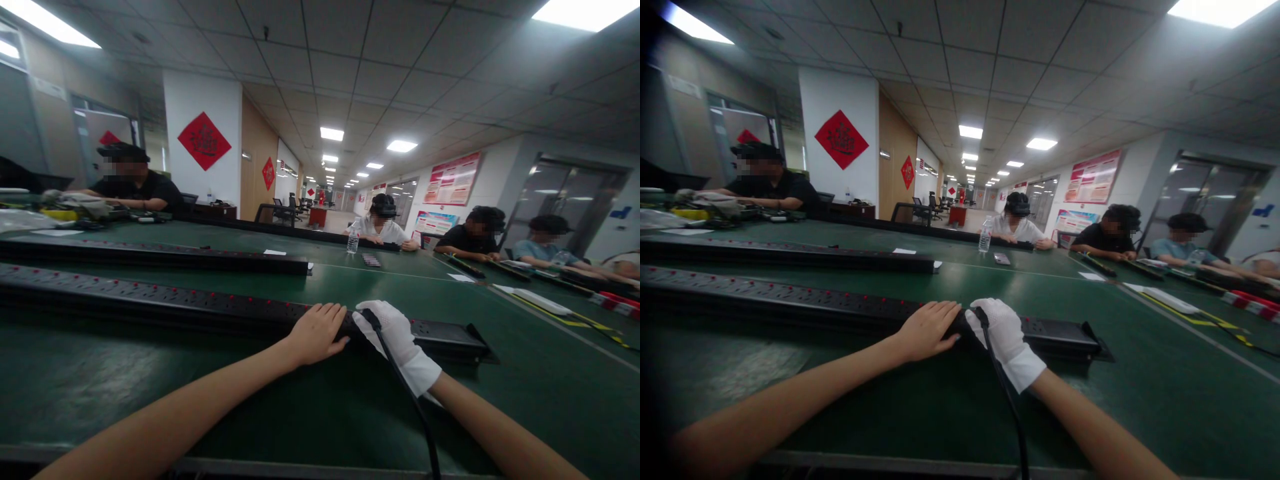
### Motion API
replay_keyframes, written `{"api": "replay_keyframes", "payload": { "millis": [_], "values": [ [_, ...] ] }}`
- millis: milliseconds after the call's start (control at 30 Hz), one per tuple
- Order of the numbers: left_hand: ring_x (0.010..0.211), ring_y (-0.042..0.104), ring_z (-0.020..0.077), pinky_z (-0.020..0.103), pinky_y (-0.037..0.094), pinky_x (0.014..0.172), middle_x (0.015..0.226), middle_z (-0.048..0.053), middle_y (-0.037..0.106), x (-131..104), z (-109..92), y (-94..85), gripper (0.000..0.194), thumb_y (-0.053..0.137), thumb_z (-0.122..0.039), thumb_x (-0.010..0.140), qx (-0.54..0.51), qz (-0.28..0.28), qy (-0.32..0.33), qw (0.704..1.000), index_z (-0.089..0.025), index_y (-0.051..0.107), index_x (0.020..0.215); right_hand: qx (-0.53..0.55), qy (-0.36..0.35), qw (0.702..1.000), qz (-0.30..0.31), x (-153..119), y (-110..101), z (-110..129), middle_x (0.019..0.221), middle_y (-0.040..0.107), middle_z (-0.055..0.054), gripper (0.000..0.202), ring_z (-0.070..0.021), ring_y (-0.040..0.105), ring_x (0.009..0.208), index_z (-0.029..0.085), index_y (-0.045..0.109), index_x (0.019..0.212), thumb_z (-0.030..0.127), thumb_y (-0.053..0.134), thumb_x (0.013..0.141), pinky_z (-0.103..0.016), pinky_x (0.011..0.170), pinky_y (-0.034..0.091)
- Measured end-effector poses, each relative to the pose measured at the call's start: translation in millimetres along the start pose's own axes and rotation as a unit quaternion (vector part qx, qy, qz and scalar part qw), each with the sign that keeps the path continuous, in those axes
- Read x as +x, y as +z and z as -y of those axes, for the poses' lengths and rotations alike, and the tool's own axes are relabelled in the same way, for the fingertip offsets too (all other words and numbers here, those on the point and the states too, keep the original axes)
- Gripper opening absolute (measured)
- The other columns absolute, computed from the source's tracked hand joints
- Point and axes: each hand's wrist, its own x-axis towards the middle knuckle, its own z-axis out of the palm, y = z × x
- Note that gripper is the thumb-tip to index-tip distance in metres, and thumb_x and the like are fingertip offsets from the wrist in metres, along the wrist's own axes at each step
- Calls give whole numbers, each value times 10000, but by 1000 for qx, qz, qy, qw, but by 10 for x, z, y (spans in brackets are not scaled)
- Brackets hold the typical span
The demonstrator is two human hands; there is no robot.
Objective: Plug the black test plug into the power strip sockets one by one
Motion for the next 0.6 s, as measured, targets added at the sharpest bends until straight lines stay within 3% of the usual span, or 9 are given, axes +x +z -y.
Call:
{"api": "replay_keyframes", "payload": {
  "millis": [300,600],
  "values": [
    [1165,444,248,372,351,932,1264,161,483,14,41,-10,557,330,-452,864,11,17,26,999,-78,363,1276,-34,-97,994,39,99,-104,-29,785,639,-54,218,-149,585,742,192,627,867,298,437,856,-246,709,416],
    [1155,449,256,376,343,932,1247,170,494,14,13,5,560,358,-442,844,16,8,16,1000,-71,382,1263,-37,-109,993,29,98,-67,-55,784,642,-44,190,-147,590,746,197,625,864,262,448,848,-242,708,411]
  ]
}}
